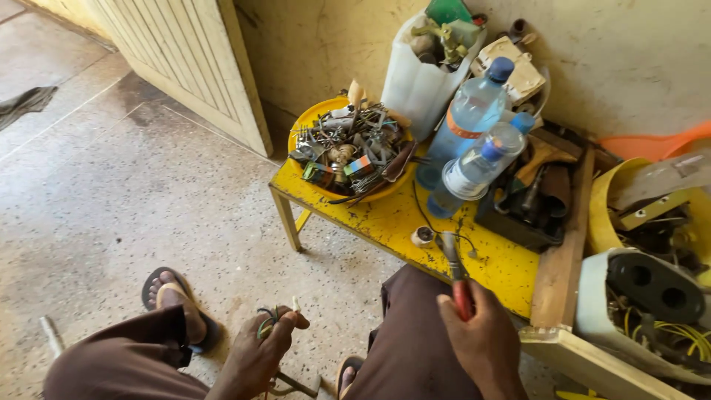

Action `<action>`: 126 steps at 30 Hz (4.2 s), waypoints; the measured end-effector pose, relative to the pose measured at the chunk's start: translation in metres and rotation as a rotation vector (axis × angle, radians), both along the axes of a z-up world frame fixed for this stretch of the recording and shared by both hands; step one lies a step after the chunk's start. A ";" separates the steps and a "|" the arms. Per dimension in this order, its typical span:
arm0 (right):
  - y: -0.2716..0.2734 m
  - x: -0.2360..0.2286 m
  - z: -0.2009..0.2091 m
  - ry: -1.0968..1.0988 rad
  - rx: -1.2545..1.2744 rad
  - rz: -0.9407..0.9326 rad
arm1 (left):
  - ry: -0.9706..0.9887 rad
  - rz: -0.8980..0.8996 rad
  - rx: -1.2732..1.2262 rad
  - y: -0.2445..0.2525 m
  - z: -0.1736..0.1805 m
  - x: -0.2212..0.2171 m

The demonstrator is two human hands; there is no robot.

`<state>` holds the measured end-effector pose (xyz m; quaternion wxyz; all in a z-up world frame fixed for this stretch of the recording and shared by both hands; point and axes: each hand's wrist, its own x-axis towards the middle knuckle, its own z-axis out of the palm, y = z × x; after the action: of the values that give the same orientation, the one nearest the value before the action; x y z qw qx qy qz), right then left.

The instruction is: The person strips insulation from several colored wires using pliers, twists the exposed ends, and places the pliers on a nearby table. The person then picks up a smartphone from the table and interacts with it.

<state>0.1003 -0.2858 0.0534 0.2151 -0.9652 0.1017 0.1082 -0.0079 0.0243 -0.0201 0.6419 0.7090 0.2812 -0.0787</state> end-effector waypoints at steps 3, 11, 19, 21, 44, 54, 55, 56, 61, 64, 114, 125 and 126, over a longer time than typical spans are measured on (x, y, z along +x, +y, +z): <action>-0.036 0.011 -0.030 -0.056 -0.051 -0.191 | -0.050 0.048 -0.221 -0.015 -0.014 0.006; -0.052 0.027 -0.077 -0.134 -0.363 -0.063 | -0.148 -0.028 -0.379 -0.049 -0.023 0.006; -0.047 0.035 -0.053 -0.217 -0.440 0.006 | 0.151 -0.329 0.012 -0.047 0.016 0.014; -0.043 0.043 -0.058 -0.365 -0.438 0.055 | 0.205 -0.370 0.178 -0.050 0.027 0.014; -0.044 0.066 -0.078 -0.271 -0.022 0.222 | -0.164 -0.823 0.440 -0.095 0.051 0.034; -0.072 -0.075 -0.023 -0.379 1.072 0.237 | -0.112 -1.354 0.333 -0.151 0.126 0.064; -0.065 -0.089 -0.021 -0.329 1.054 0.066 | -0.122 -1.429 0.323 -0.156 0.123 0.072; -0.057 -0.102 -0.021 -0.276 1.034 -0.096 | -0.132 -1.497 0.316 -0.160 0.120 0.081; -0.051 -0.095 -0.068 -0.315 1.121 -0.411 | -0.217 -1.371 0.329 -0.165 0.120 0.097; -0.077 -0.085 -0.088 -0.157 1.369 -0.503 | -0.362 -1.289 0.294 -0.168 0.111 0.096; -0.215 -0.045 0.017 -0.568 -0.136 0.185 | -0.377 -1.513 0.346 -0.298 0.090 0.220; -0.236 -0.041 -0.005 -0.556 -0.386 0.292 | -0.431 -1.494 0.394 -0.304 0.077 0.222; -0.234 -0.038 -0.004 -0.558 -0.386 0.293 | -0.432 -1.492 0.395 -0.305 0.074 0.222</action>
<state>0.0622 -0.5200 0.0497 0.0308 -0.9847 -0.0819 -0.1505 0.2142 -0.2812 0.0542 0.3229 0.8103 -0.3887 -0.2967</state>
